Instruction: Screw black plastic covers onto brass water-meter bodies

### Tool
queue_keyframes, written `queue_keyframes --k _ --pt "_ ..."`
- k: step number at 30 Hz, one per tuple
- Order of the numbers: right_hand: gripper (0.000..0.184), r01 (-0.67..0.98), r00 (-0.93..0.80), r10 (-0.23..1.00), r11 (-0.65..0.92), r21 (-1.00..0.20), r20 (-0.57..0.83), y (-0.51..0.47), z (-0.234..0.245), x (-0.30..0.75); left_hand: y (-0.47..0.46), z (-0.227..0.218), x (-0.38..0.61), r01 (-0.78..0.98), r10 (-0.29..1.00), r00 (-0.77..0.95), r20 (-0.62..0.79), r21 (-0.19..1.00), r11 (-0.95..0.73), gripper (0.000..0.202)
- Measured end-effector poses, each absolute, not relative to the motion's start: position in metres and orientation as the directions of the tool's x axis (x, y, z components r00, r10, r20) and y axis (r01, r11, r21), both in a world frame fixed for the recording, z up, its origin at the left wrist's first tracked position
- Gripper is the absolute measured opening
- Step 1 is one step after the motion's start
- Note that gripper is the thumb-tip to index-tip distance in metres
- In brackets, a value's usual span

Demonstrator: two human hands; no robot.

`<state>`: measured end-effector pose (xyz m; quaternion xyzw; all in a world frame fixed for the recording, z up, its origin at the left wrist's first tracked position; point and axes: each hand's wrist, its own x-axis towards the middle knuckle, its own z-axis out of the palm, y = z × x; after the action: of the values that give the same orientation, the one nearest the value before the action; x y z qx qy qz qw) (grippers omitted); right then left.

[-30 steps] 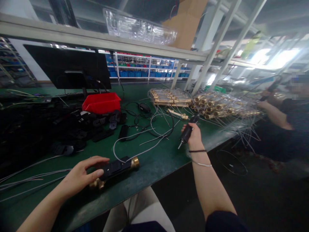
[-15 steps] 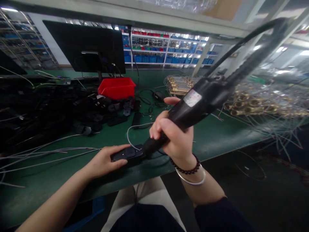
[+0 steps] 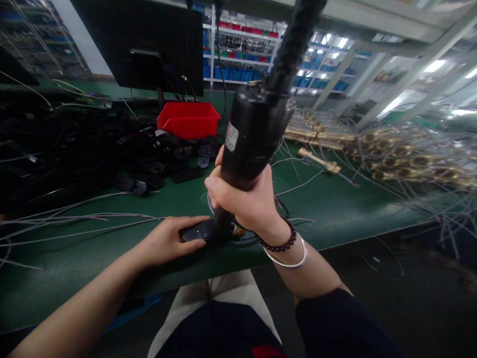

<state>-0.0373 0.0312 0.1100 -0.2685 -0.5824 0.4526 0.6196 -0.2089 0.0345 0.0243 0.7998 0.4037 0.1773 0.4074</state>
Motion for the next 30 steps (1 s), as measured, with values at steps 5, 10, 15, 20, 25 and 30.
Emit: queue_keyframes --k 5,10,15,20,25,30 --pt "0.036 -0.276 -0.161 0.860 0.432 -0.858 0.485 0.035 0.103 -0.034 0.034 0.026 -0.208 0.514 0.797 0.601 -0.058 0.792 -0.330 0.047" --pt "0.044 -0.278 -0.152 0.856 0.442 -0.853 0.493 0.037 0.104 -0.029 0.033 0.025 -0.208 0.503 0.788 0.615 -0.017 0.778 -0.376 0.044" --pt "0.032 -0.319 -0.008 0.821 0.539 -0.779 0.571 0.024 0.125 -0.037 0.034 0.024 -0.208 0.463 0.778 0.628 0.005 0.802 -0.378 0.044" --pt "0.035 -0.345 -0.111 0.832 0.481 -0.806 0.544 0.022 0.117 -0.054 0.033 0.024 -0.208 0.480 0.771 0.637 0.011 0.776 -0.409 0.030" --pt "0.029 -0.356 -0.112 0.844 0.458 -0.815 0.524 0.031 0.101 -0.059 0.033 0.023 -0.207 0.478 0.766 0.643 0.026 0.767 -0.427 0.026" --pt "0.027 -0.337 -0.124 0.838 0.468 -0.817 0.531 0.035 0.106 -0.058 0.034 0.024 -0.207 0.469 0.758 0.653 0.012 0.779 -0.416 0.029"
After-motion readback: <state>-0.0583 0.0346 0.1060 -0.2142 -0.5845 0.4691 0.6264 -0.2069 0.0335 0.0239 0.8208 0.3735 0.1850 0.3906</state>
